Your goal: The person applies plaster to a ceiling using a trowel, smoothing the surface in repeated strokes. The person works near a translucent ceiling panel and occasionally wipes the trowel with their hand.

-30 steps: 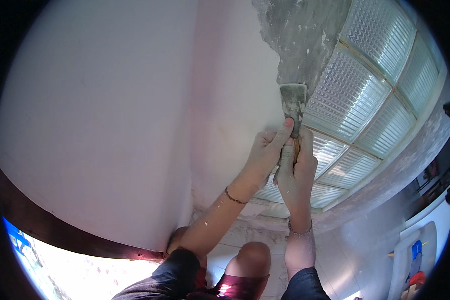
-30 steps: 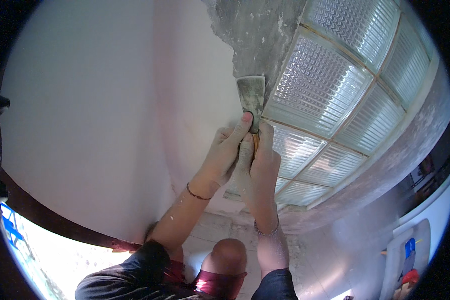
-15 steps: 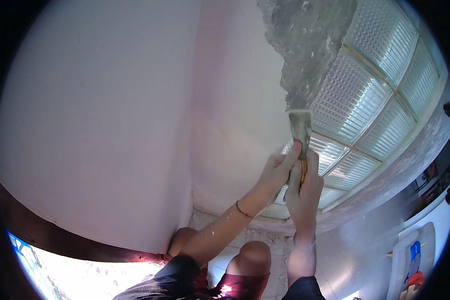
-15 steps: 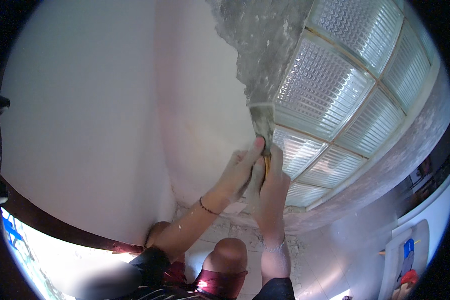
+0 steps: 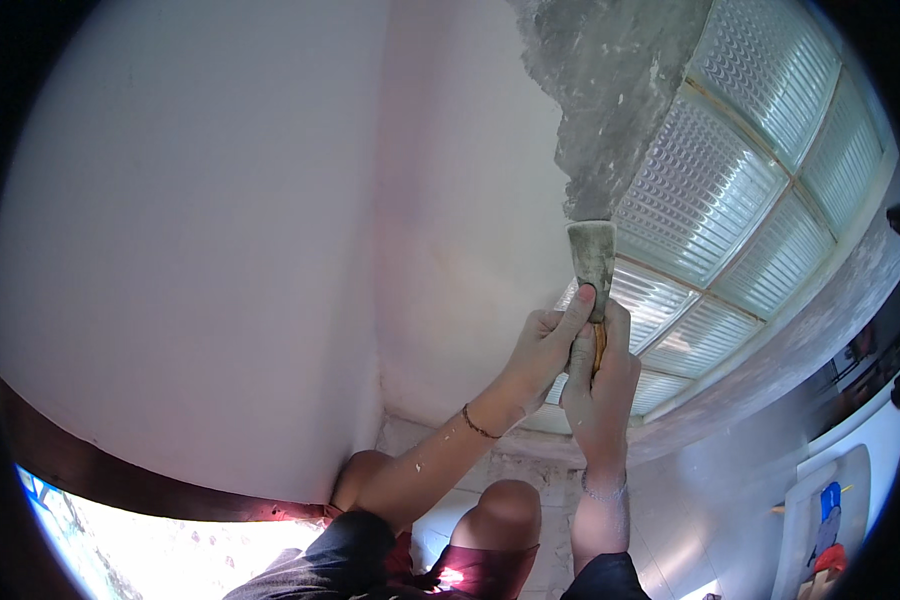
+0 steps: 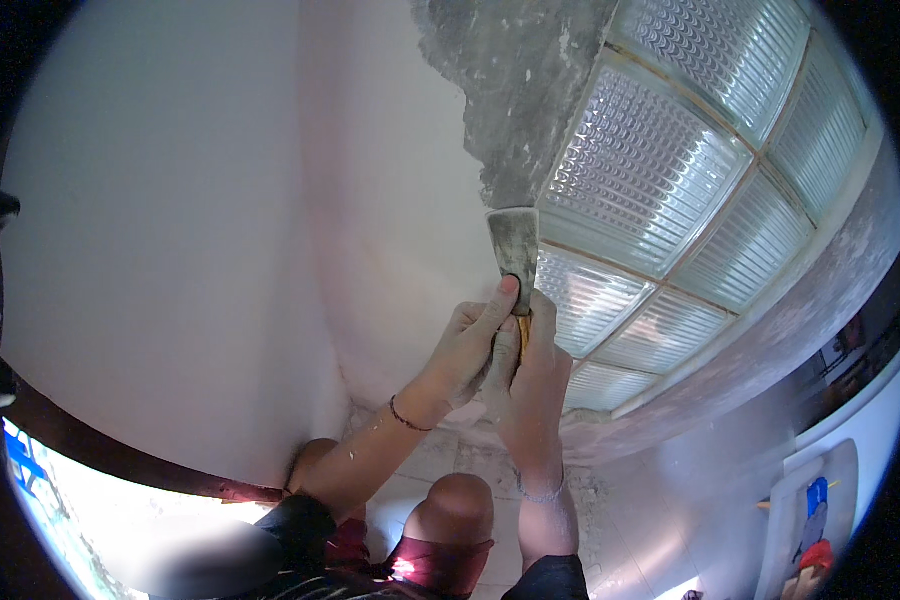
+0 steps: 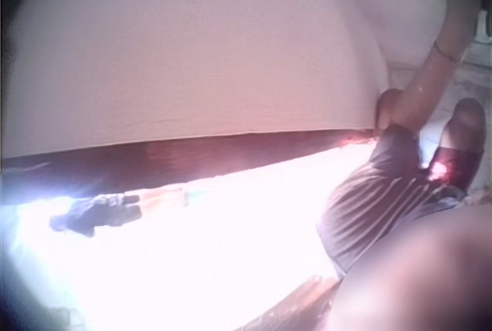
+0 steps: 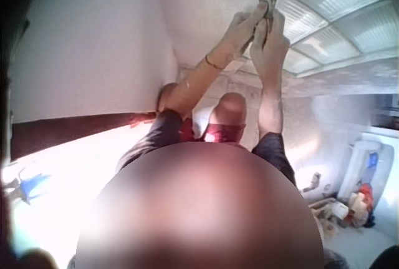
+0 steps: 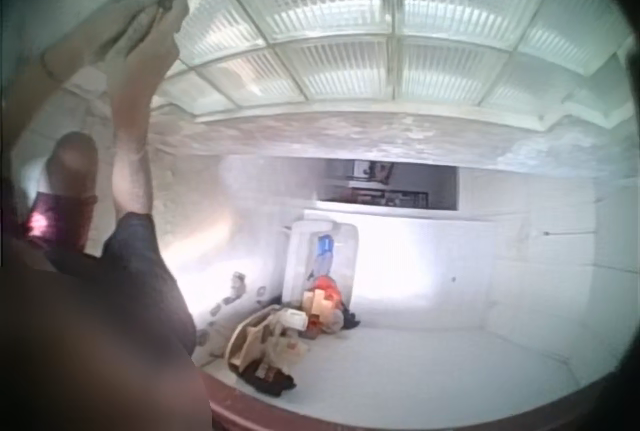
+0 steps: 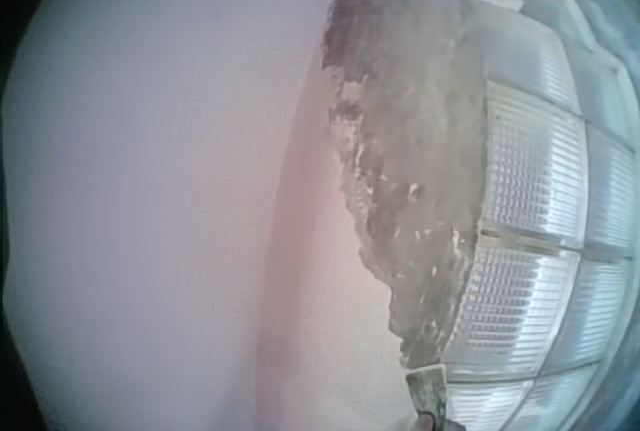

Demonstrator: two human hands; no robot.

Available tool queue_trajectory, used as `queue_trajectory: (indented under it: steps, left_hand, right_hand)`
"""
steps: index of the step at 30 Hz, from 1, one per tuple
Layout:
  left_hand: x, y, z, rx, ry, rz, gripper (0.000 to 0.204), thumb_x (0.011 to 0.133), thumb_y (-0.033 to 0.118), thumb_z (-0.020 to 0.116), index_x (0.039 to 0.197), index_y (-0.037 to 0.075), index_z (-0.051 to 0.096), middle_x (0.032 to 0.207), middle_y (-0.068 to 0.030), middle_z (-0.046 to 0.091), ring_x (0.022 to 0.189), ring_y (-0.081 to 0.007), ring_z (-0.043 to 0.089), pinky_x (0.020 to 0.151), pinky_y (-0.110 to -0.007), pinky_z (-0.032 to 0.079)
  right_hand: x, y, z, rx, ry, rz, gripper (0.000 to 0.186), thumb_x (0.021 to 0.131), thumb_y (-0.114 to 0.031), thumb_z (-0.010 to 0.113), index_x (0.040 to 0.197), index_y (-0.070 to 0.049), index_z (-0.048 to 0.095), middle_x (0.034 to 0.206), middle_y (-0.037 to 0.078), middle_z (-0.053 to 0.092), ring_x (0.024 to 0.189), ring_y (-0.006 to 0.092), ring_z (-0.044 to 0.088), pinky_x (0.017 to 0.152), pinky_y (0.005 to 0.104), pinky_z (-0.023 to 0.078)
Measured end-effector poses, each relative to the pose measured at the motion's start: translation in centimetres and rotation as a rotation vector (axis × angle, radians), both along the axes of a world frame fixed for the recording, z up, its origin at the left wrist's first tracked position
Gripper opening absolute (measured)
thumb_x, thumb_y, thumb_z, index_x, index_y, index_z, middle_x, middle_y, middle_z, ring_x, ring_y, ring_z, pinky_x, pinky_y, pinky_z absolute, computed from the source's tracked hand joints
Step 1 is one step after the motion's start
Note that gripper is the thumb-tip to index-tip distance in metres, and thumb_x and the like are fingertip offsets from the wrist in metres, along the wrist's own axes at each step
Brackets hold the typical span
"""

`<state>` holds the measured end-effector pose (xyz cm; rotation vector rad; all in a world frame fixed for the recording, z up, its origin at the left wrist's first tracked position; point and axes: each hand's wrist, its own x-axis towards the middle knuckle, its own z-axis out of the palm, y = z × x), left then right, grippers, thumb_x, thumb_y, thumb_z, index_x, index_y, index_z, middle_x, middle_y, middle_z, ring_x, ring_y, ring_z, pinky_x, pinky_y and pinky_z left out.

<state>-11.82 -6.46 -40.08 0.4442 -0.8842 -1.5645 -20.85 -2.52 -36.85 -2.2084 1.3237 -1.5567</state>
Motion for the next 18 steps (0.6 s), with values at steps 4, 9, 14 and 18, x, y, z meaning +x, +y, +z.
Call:
queue_trajectory:
  steps: [4,9,14,18]
  left_hand:
    - [0.1,0.0,0.0,0.014,0.026,0.035,0.047,0.106,0.047,0.057,0.080,0.009,0.068,0.075,0.0046,0.063,0.062,-0.0031,0.054,0.056,-0.022,0.046]
    - [0.6,-0.2,0.5,0.023,-0.013,0.023,0.046,0.106,0.046,0.058,0.080,0.010,0.069,0.075,0.0042,0.063,0.064,-0.0037,0.055,0.056,-0.022,0.046]
    - [0.7,0.1,0.9,0.047,-0.010,0.018,0.046,0.104,0.048,0.060,0.078,0.011,0.069,0.074,0.0041,0.063,0.064,-0.0039,0.055,0.057,-0.023,0.046]
    - [1.1,0.1,1.3,0.024,-0.018,0.023,0.045,0.102,0.050,0.062,0.080,0.011,0.069,0.075,0.0045,0.062,0.065,-0.0036,0.055,0.059,-0.023,0.046]
  right_hand:
    - [0.1,-0.3,-0.3,-0.056,0.022,0.001,0.022,0.109,-0.013,0.044,0.126,-0.002,0.053,0.077,0.015,0.065,0.058,0.0251,0.064,0.058,0.0357,0.049]
    - [0.3,-0.4,-0.1,0.050,-0.044,0.017,0.020,0.109,-0.012,0.043,0.124,-0.003,0.054,0.069,0.009,0.061,0.047,0.0136,0.056,0.046,0.0306,0.042]
    - [0.2,0.0,0.6,0.195,-0.087,0.060,0.025,0.105,-0.011,0.050,0.128,-0.003,0.052,0.085,0.023,0.067,0.074,0.0420,0.069,0.065,0.0461,0.051]
    - [0.4,-0.1,1.0,0.176,-0.080,0.034,0.024,0.106,-0.012,0.050,0.128,-0.004,0.052,0.085,0.023,0.068,0.074,0.0414,0.070,0.065,0.0456,0.051]
